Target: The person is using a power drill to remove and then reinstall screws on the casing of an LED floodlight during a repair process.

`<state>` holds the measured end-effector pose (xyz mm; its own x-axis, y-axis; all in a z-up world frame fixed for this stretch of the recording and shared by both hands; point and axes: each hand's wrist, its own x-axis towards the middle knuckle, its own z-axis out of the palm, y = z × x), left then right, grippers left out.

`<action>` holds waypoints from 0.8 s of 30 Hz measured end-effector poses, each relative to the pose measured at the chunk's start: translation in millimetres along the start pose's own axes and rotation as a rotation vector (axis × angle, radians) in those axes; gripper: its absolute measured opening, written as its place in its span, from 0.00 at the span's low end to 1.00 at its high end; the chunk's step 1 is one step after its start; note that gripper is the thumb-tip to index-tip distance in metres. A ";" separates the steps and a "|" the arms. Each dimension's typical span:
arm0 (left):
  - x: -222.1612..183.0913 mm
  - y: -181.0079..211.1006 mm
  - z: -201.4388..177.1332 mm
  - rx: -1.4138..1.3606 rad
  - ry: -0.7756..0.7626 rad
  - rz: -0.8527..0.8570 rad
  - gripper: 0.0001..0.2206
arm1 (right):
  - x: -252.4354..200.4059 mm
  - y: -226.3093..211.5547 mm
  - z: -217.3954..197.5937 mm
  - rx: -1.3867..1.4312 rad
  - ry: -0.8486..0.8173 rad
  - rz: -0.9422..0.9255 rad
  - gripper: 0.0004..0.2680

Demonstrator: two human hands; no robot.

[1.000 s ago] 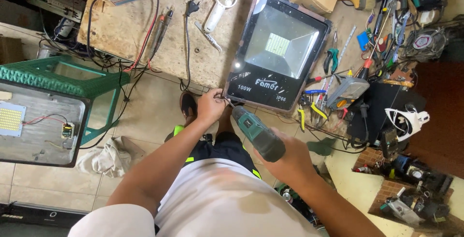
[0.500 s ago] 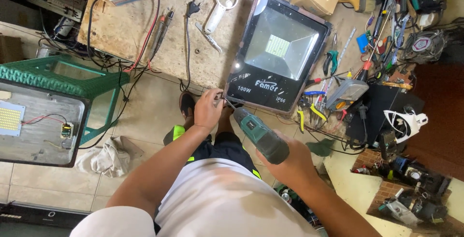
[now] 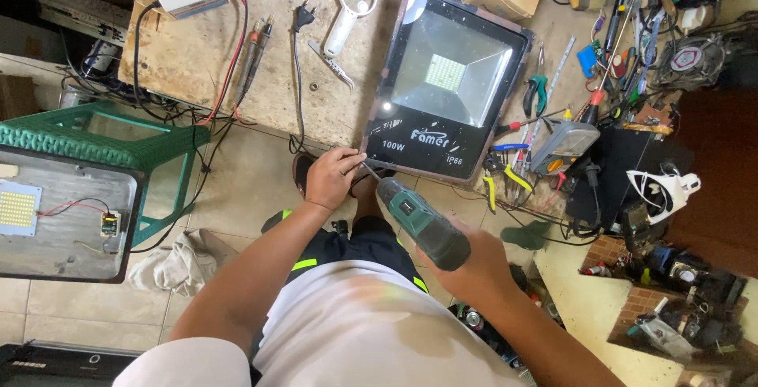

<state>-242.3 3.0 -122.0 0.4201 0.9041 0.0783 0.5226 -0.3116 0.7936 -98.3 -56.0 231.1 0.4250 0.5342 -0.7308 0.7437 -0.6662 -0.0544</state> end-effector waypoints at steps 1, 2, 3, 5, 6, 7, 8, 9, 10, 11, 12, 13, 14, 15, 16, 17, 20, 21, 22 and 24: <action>1.7 3.0 -5.4 -0.015 -0.012 -0.011 0.08 | 0.6 3.6 1.9 -0.003 0.004 -0.013 0.16; 4.2 5.9 -10.9 -0.029 -0.024 -0.020 0.08 | 1.4 7.1 3.8 -0.004 0.009 -0.027 0.17; 4.1 4.6 -9.1 -0.029 -0.025 -0.017 0.08 | 0.7 10.3 2.4 -0.002 0.011 -0.026 0.17; 3.3 0.8 -7.2 -0.004 -0.014 -0.028 0.07 | -0.9 15.7 0.9 0.118 0.044 -0.022 0.15; 6.5 6.9 -14.9 -0.003 -0.019 -0.024 0.07 | -1.3 20.4 -0.3 0.123 0.045 -0.018 0.15; 9.9 13.3 -22.1 -0.006 0.004 0.012 0.06 | -1.4 25.4 -1.6 0.218 0.008 0.107 0.13; 13.2 19.5 -29.6 -0.010 0.023 0.052 0.05 | -2.2 30.6 -2.1 0.316 -0.031 0.236 0.11; 14.7 22.8 -33.6 -0.010 0.014 0.058 0.05 | -6.0 38.7 -4.8 0.325 -0.031 0.242 0.11; 16.4 26.3 -37.3 -0.050 0.010 0.018 0.03 | -10.6 47.3 -6.9 0.438 0.014 0.269 0.11; 18.3 30.2 -40.2 -0.090 0.005 -0.022 0.03 | -14.9 56.6 -9.1 0.551 0.061 0.296 0.13; 19.7 29.4 -42.9 -0.091 -0.013 -0.013 0.03 | -21.1 61.6 -13.8 0.565 0.062 0.310 0.13; 21.2 29.2 -44.8 -0.094 -0.028 0.007 0.04 | -27.2 67.4 -18.7 0.610 0.115 0.371 0.14; 22.9 29.4 -46.4 -0.098 -0.043 0.028 0.05 | -33.7 73.8 -23.4 0.654 0.169 0.433 0.14; 23.4 30.1 -47.8 -0.099 -0.062 0.038 0.05 | -34.2 88.3 -21.0 0.668 0.170 0.449 0.14; 25.0 30.7 -49.7 -0.067 -0.089 0.034 0.05 | -34.7 102.9 -18.2 0.690 0.233 0.402 0.18; 27.0 31.9 -51.2 -0.035 -0.116 0.030 0.06 | -35.6 117.8 -15.4 0.711 0.299 0.357 0.22; 35.3 51.1 -62.3 -0.006 -0.144 0.048 0.06 | -36.5 146.2 -6.5 0.757 0.330 0.419 0.12; 37.7 55.8 -61.2 -0.003 -0.158 0.061 0.06 | -35.4 156.9 0.0 0.772 0.333 0.431 0.12; 40.3 60.9 -59.9 0.017 -0.179 0.073 0.07 | -33.6 167.8 5.5 0.759 0.378 0.344 0.10; 47.6 73.2 -53.8 0.041 -0.208 0.094 0.07 | -30.2 182.3 11.3 0.755 0.426 0.265 0.08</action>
<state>-224.0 39.0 -27.7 0.6105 0.7918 0.0213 0.5016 -0.4073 0.7632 18.6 -199.5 235.5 0.8008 0.3618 -0.4774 0.1220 -0.8788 -0.4613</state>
